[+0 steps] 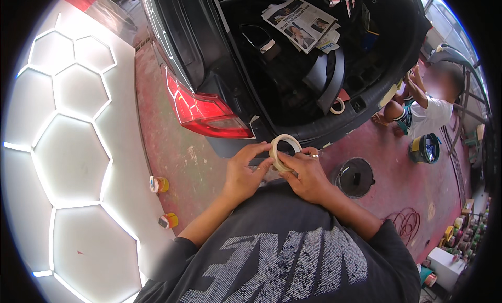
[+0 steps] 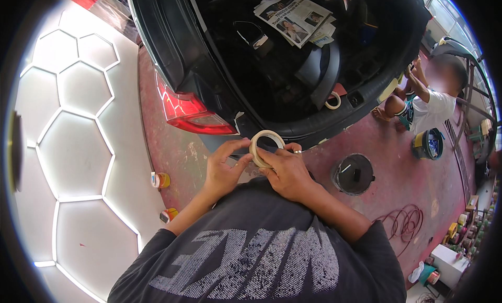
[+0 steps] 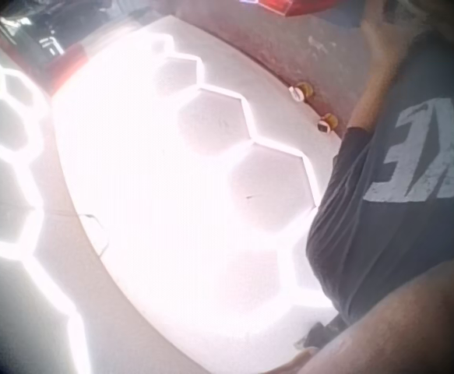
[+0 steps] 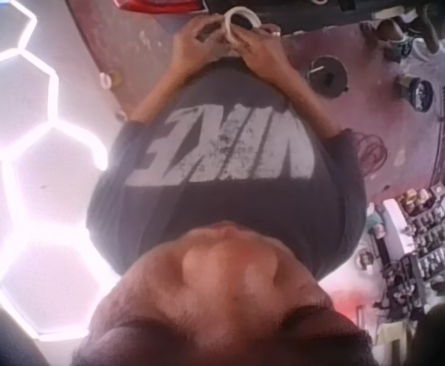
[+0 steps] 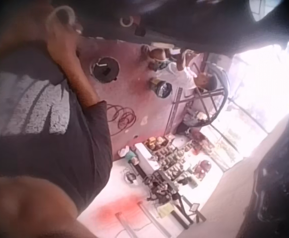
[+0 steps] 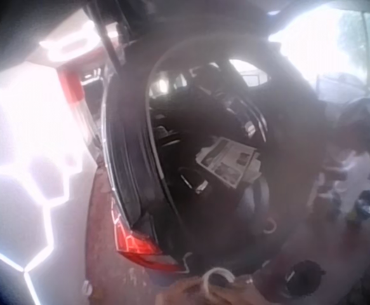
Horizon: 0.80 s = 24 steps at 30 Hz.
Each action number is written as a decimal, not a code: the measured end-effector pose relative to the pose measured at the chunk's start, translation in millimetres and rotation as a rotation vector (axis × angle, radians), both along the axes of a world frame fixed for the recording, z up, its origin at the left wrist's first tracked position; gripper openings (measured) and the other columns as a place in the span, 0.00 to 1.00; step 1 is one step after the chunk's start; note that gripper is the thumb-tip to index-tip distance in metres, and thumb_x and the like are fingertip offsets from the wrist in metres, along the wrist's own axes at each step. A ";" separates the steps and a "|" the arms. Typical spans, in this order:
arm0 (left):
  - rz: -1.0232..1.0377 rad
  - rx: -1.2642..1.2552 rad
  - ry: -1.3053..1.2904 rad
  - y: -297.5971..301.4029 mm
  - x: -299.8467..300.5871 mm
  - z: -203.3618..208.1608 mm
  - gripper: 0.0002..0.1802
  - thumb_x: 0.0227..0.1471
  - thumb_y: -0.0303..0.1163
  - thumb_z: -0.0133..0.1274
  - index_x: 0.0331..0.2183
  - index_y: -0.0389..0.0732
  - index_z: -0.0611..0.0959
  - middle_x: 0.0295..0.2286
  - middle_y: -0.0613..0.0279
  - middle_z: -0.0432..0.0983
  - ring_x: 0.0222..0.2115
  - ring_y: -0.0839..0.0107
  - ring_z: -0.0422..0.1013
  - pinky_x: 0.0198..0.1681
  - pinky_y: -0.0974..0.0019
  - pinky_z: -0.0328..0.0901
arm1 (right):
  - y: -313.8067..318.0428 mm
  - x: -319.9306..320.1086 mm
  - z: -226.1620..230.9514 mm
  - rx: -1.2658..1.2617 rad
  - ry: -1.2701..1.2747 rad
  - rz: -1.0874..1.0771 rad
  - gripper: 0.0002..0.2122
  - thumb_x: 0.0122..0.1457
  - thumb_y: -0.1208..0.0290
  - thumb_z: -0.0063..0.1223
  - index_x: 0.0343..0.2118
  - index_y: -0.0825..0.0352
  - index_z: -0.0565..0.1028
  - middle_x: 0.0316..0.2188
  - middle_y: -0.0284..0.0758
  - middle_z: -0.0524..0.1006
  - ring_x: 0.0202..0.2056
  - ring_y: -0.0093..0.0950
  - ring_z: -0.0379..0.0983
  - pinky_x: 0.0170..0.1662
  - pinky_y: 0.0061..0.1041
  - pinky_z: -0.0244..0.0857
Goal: The person applies masking tape to the edges of the car trunk and then uses a spray gun to apply a substance to the trunk area. Another person wipes the trunk with a cloth.
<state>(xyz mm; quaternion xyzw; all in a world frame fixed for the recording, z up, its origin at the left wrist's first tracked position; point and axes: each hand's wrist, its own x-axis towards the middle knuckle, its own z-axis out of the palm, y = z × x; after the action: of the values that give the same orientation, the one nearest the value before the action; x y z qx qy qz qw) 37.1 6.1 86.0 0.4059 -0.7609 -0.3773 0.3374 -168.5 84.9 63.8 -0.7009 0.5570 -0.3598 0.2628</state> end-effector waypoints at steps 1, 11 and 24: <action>-0.004 -0.042 -0.015 -3.0 3.1 -4.4 0.12 0.53 0.27 0.70 0.40 0.36 0.88 0.45 0.51 0.85 0.47 0.55 0.82 0.52 0.59 0.74 | -0.3 -0.3 -1.6 -0.015 0.002 0.007 0.21 0.62 0.69 0.62 0.59 0.63 0.78 0.32 0.39 0.81 0.37 0.37 0.78 0.59 0.43 0.55; -0.076 -0.277 -0.147 -10.0 -0.1 -10.5 0.06 0.58 0.22 0.62 0.40 0.35 0.84 0.39 0.50 0.83 0.37 0.50 0.82 0.39 0.54 0.75 | -9.2 2.0 0.7 0.052 -0.127 0.106 0.20 0.64 0.68 0.61 0.58 0.68 0.77 0.36 0.46 0.83 0.42 0.47 0.79 0.53 0.45 0.65; -0.195 0.700 0.120 -15.8 8.2 -21.4 0.06 0.65 0.29 0.61 0.38 0.38 0.80 0.38 0.70 0.72 0.39 0.80 0.68 0.45 0.72 0.63 | -19.1 -16.2 0.3 -0.026 -0.099 -0.027 0.28 0.60 0.72 0.61 0.64 0.64 0.72 0.25 0.39 0.81 0.31 0.43 0.81 0.39 0.41 0.72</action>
<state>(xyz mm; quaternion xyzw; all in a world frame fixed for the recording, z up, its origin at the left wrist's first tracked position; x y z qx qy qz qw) 45.3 -9.7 64.6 0.3995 -0.5998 -0.6682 0.1846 -184.7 65.8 64.1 -0.6780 0.5479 -0.4047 0.2763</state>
